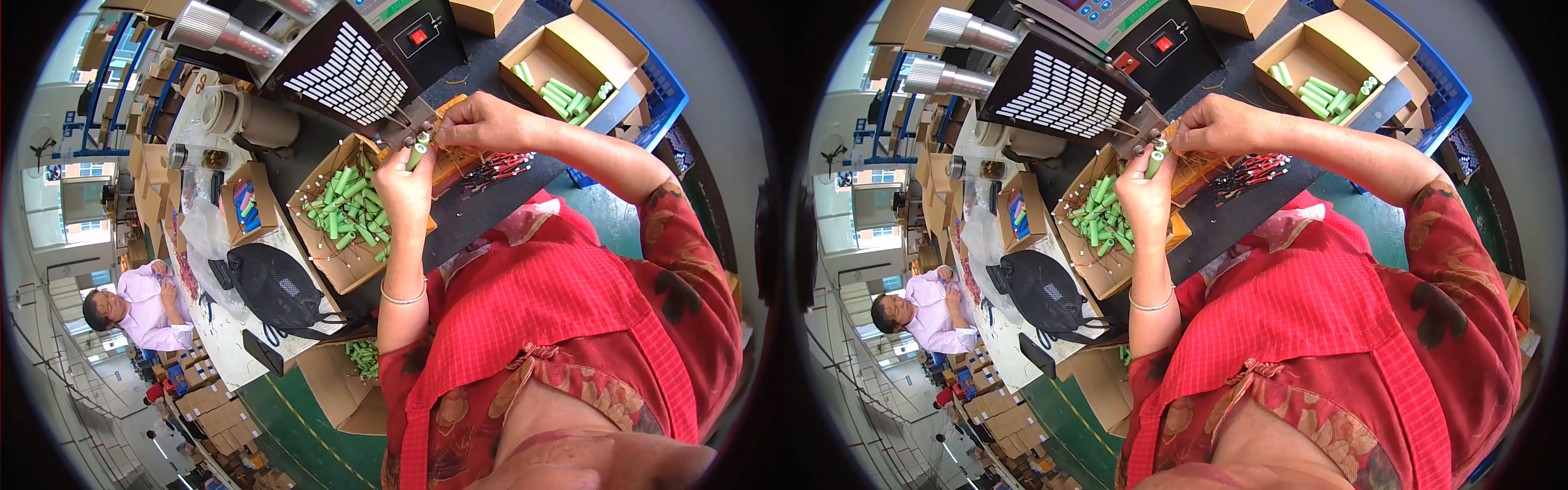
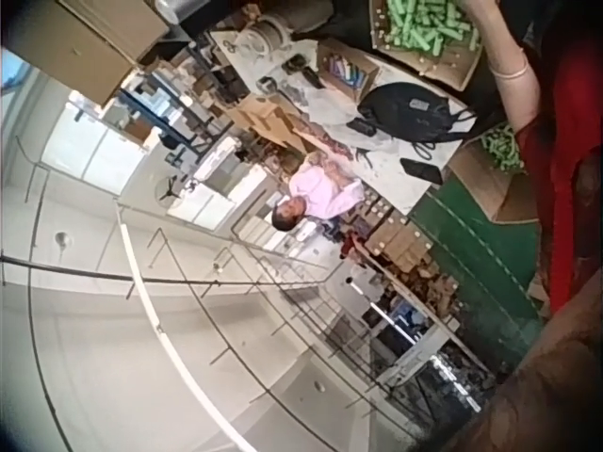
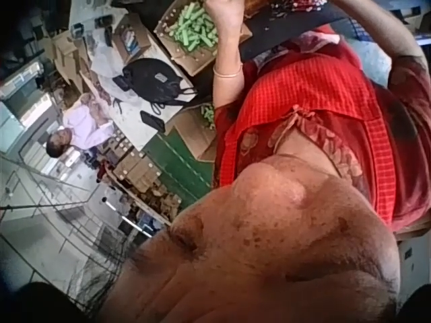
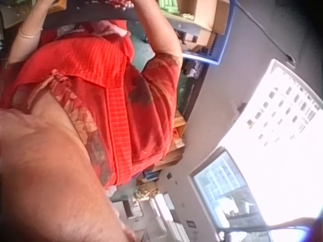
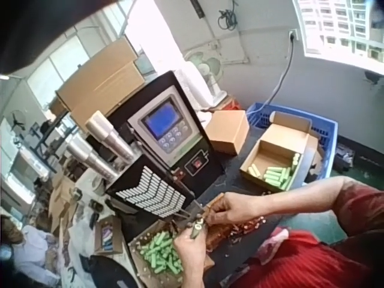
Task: The person takes battery cells from a box, attaches wires to their terminals by hand and with a spot welding machine, and places the assembled battery packs into a box.
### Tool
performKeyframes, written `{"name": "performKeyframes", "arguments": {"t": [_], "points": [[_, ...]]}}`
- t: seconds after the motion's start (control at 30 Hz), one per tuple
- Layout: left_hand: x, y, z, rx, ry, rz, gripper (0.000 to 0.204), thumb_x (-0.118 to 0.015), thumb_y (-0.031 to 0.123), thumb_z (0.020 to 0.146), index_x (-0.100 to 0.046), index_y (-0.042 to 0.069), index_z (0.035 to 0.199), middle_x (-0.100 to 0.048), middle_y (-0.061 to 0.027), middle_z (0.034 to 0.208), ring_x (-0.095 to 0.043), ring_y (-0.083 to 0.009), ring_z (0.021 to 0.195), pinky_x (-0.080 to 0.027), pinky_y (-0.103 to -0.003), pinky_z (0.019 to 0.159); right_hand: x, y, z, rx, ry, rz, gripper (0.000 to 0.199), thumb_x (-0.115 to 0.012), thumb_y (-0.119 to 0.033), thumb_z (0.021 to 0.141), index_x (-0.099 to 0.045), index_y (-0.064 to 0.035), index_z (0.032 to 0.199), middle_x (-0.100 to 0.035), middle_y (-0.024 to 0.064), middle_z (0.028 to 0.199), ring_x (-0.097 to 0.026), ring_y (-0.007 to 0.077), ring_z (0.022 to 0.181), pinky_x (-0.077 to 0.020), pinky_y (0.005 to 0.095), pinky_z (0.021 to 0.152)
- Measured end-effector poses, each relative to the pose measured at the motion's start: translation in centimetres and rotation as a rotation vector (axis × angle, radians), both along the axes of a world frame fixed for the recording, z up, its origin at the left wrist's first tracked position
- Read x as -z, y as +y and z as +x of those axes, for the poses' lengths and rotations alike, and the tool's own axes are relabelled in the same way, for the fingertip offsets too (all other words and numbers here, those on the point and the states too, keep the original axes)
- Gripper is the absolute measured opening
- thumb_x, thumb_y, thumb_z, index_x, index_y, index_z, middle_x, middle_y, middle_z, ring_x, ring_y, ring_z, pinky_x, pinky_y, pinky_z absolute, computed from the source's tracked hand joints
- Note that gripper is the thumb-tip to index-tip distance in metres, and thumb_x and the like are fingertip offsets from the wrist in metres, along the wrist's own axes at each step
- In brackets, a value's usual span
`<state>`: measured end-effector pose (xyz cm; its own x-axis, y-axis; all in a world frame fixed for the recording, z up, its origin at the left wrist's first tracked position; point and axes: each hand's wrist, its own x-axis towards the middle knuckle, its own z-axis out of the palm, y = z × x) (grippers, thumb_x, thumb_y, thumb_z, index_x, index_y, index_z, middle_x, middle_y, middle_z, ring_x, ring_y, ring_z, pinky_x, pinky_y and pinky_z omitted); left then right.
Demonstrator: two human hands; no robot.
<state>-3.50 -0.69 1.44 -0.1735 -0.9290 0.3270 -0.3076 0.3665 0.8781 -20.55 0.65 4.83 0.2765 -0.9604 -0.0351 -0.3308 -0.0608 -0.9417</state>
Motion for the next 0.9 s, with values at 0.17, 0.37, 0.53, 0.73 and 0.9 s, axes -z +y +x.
{"name": "performKeyframes", "arguments": {"t": [0.17, 0.37, 0.53, 0.73, 0.9], "points": [[-0.2, 0.0, 0.1, 0.006, -0.073, -0.171, 0.012, -0.066, 0.004, 0.071, -0.062, -0.004, 0.079, -0.059, -0.0114, 0.066, -0.057, -0.0195, 0.057, -0.044, -0.029, 0.055, -0.1, 0.3, -0.7, 0.002, -0.012, 0.148, 0.021, -0.058, -0.019, 0.084, -0.063, 0.0006, 0.089, -0.059, 0.0017, 0.067, -0.052, 0.0050, 0.059, -0.0441, 0.0213, 0.054], [-1.5, 1.3, 1.8, 0.125, 0.211, 0.451, 0.017, -0.067, 0.007, 0.076, -0.063, -0.002, 0.090, -0.063, -0.0076, 0.083, -0.055, -0.0101, 0.062, -0.043, -0.021, 0.055, -0.1, 1.7, -2.5, 0.003, -0.211, 0.218, 0.021, -0.060, -0.021, 0.083, -0.061, -0.0006, 0.090, -0.059, 0.0007, 0.066, -0.053, 0.0055, 0.056, -0.0447, 0.0195, 0.052], [-1.3, 0.7, 3.1, 0.340, 0.613, 0.661, 0.023, -0.066, -0.003, 0.074, -0.055, 0.002, 0.094, -0.060, -0.0050, 0.088, -0.056, -0.0077, 0.074, -0.045, -0.017, 0.063, 0.7, 2.1, -1.1, 0.037, -0.332, 0.132, 0.019, -0.057, -0.020, 0.085, -0.060, -0.0010, 0.087, -0.056, -0.0011, 0.065, -0.050, 0.0043, 0.058, -0.0440, 0.0189, 0.055], [0.8, 0.2, 1.4, 0.146, 0.237, 0.199, 0.023, -0.064, 0.001, 0.076, -0.059, 0.001, 0.099, -0.061, 0.0001, 0.083, -0.054, -0.0053, 0.073, -0.044, -0.021, 0.067, 1.5, 1.9, 0.9, 0.133, -0.325, 0.023, 0.018, -0.058, -0.019, 0.085, -0.058, -0.0003, 0.086, -0.056, -0.0006, 0.069, -0.052, 0.0043, 0.064, -0.0458, 0.0208, 0.058], [-0.3, 0.7, 0.9, 0.052, 0.027, 0.166, 0.028, -0.065, 0.001, 0.076, -0.058, -0.004, 0.103, -0.062, -0.0043, 0.087, -0.055, -0.0063, 0.079, -0.044, -0.020, 0.071, 1.7, 1.5, 1.0, 0.160, -0.252, -0.003, 0.016, -0.059, -0.017, 0.084, -0.059, -0.0007, 0.085, -0.056, -0.0017, 0.069, -0.051, 0.0040, 0.063, -0.0451, 0.0203, 0.057]]}}
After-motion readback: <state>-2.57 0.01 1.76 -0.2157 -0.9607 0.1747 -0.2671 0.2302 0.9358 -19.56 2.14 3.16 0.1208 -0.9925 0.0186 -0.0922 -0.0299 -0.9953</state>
